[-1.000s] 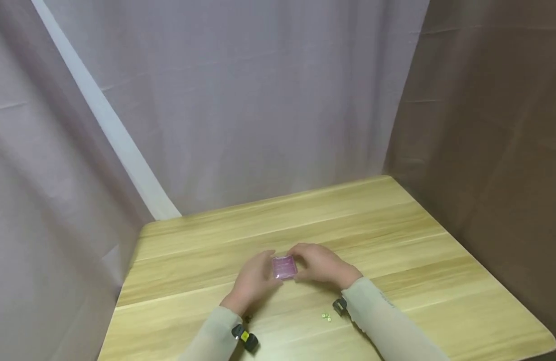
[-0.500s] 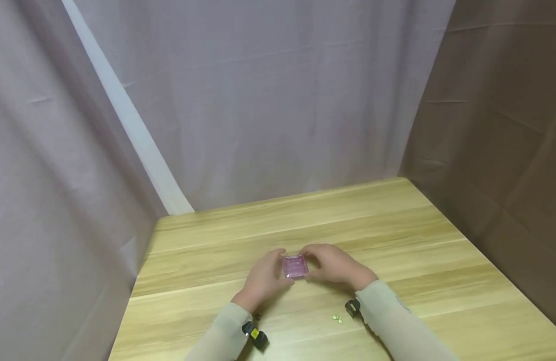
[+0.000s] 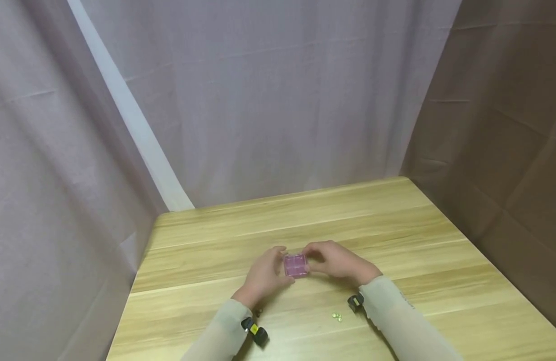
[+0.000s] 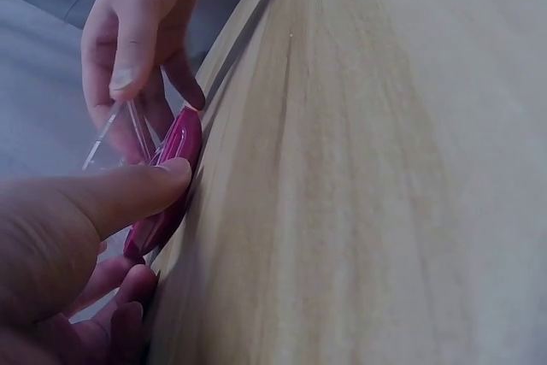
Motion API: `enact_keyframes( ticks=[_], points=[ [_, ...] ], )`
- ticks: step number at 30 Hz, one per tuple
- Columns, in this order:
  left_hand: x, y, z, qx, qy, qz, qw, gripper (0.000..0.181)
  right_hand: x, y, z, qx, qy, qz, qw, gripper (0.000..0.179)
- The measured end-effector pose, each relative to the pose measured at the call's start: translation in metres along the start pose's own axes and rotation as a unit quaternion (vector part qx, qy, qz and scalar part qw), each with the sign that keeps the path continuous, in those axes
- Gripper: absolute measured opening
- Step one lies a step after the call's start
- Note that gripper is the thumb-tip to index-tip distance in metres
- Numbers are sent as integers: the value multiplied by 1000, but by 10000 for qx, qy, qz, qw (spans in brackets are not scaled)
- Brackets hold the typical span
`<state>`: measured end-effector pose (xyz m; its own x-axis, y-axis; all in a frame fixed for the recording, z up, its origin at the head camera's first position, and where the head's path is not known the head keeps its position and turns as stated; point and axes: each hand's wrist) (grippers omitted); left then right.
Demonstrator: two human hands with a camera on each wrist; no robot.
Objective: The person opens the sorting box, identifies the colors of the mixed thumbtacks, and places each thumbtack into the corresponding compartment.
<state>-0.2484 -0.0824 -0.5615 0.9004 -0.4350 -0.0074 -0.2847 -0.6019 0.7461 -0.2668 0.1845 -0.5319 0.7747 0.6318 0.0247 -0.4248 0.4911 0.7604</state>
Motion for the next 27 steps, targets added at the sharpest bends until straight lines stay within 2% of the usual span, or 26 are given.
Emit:
enact_keyframes(
  ticks=[10, 17, 22, 27],
  points=[
    [0, 2, 1, 75, 106, 69, 9999, 92, -8, 6, -3, -11, -160, -13, 9999, 33],
    [2, 3, 4, 41, 165, 152, 9997, 77, -13, 5, 2, -255, -319, -38, 9992, 31],
    [5, 3, 3, 25, 181, 167, 9997, 79, -13, 3, 8, -493, -557, -167, 9971, 36],
    [7, 4, 1, 89, 209, 188, 9996, 81, -12, -1, 10, -447, -750, -327, 9956, 39]
  ],
)
Point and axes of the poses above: each hand's wrist, its own x-axis away from the middle knuckle, its own y-axis out of the back of the hand, z = x × y, and after that the axes turned 6 degrees about z, right-handed
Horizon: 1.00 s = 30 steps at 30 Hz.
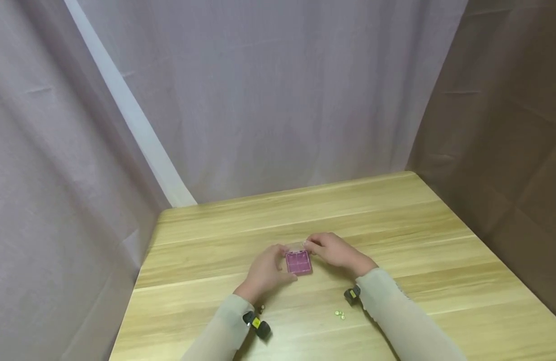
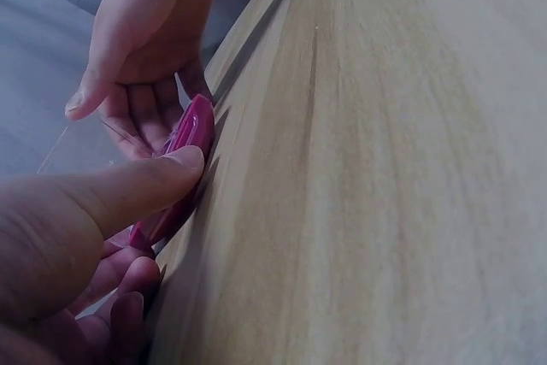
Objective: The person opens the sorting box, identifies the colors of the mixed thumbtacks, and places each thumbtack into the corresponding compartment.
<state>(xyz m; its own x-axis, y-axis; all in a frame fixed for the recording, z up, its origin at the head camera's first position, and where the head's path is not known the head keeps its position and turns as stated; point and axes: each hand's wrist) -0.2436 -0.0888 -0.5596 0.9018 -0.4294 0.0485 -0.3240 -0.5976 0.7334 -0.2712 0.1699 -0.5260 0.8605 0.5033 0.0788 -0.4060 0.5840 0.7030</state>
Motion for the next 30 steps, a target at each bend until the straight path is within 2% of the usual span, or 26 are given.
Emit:
enact_keyframes(
  ticks=[12, 18, 23, 30],
  points=[
    [4, 3, 3, -123, -24, -38, 9999, 84, 0, -7, -4, 53, 61, -193, 9998, 43],
    [5, 2, 6, -103, -39, -111, 9999, 90, 5, -2, -5, 48, 146, -238, 9996, 39],
    [9, 5, 4, -90, -38, -106, 9999, 92, 10, 4, -7, 297, 243, -229, 9990, 33],
    [23, 17, -5, 628, 194, -84, 9978, 97, 25, 12, 4, 699, 411, -40, 9967, 14]
  ],
)
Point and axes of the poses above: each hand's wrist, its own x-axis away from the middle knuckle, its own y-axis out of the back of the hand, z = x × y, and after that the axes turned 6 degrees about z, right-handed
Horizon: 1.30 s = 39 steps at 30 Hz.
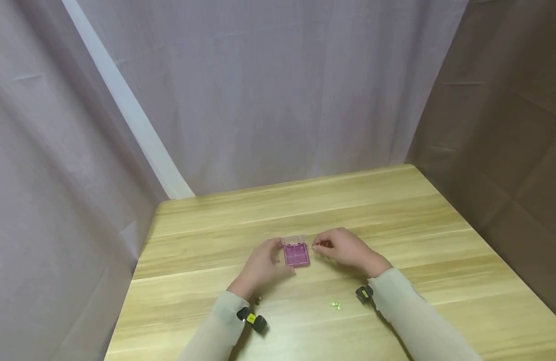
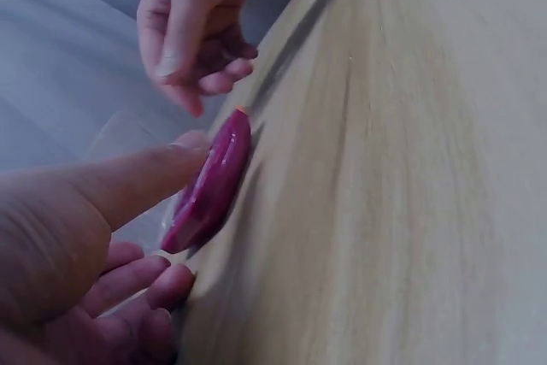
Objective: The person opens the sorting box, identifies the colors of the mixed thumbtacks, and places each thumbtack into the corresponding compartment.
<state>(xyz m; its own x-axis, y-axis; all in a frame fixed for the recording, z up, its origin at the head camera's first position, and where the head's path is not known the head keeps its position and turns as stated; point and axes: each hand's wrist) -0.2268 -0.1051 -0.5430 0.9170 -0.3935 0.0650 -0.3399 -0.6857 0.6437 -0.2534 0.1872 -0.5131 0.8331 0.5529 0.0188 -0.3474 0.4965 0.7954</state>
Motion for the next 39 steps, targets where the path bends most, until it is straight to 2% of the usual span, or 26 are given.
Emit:
enact_keyframes(
  ticks=[4, 7, 13, 15, 19, 22, 27, 32, 39],
  points=[
    [8, 7, 4, -96, -24, -214, 9997, 89, 10, 0, 5, 112, 232, 166, 9995, 5],
    [19, 11, 12, -156, -101, -392, 9991, 77, 22, -5, 6, 110, 355, 440, 9983, 5],
    [51, 19, 24, 303, 150, -752, 9966, 62, 45, -17, 11, -217, 764, 1135, 9904, 10],
    [60, 22, 28, 225, 185, -825, 9962, 60, 55, -19, 15, -356, 825, 1305, 9874, 12],
    [73, 27, 35, -207, 277, -891, 9954, 55, 74, -23, 22, -462, 830, 1496, 9842, 14],
    [78, 30, 40, -445, 383, -966, 9936, 42, 83, -25, 25, -284, 750, 1500, 9854, 16],
    [83, 33, 45, -662, 631, -1085, 9899, 16, 91, -32, 25, 180, 678, 1233, 9899, 27],
    [88, 33, 47, -739, 684, -1037, 9895, 12, 93, -38, 26, 292, 803, 1118, 9901, 29],
    [91, 29, 46, -614, 564, -984, 9916, 13, 95, -41, 28, 607, 849, 1056, 9889, 31]
  ],
)
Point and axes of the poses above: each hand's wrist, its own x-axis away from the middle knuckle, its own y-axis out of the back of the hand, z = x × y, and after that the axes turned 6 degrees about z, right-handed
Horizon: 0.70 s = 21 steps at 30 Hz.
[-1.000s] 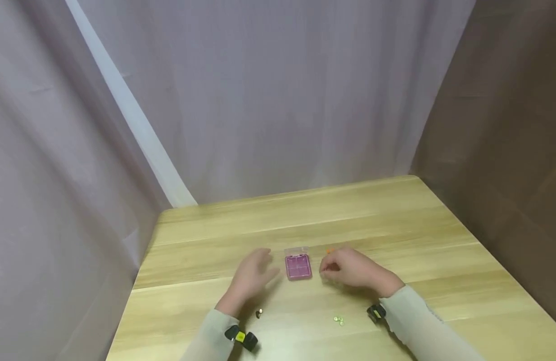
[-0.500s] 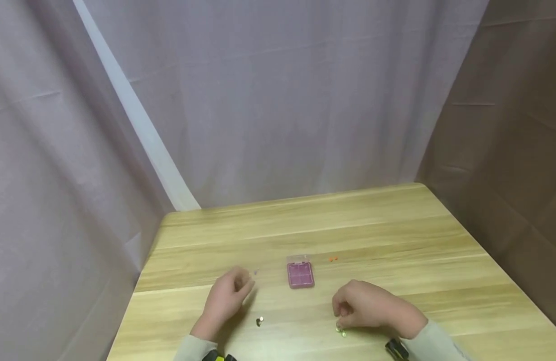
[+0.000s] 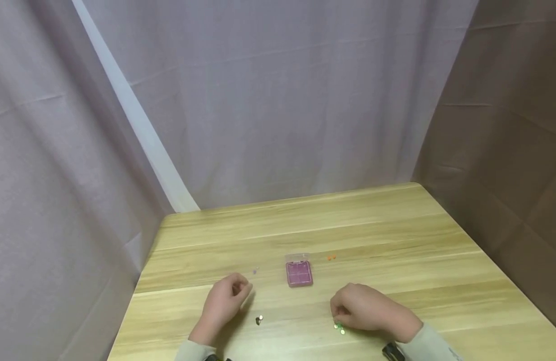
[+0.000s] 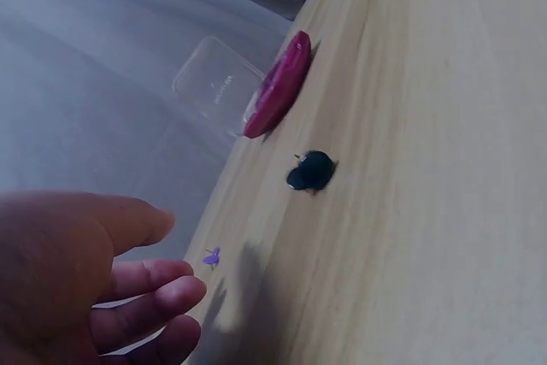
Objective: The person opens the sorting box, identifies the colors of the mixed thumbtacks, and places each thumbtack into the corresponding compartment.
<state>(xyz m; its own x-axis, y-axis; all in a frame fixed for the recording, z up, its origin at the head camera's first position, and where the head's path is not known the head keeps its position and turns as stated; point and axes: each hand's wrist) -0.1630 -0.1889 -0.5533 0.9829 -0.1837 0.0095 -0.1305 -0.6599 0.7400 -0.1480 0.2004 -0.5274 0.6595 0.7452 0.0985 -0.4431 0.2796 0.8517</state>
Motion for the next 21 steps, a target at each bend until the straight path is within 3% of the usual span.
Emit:
enact_keyframes(
  ticks=[21],
  points=[
    [1, 2, -12, 213, -160, 175, 9995, 16, 7, -5, 13, 88, -63, -150, 9998, 34]
  ],
)
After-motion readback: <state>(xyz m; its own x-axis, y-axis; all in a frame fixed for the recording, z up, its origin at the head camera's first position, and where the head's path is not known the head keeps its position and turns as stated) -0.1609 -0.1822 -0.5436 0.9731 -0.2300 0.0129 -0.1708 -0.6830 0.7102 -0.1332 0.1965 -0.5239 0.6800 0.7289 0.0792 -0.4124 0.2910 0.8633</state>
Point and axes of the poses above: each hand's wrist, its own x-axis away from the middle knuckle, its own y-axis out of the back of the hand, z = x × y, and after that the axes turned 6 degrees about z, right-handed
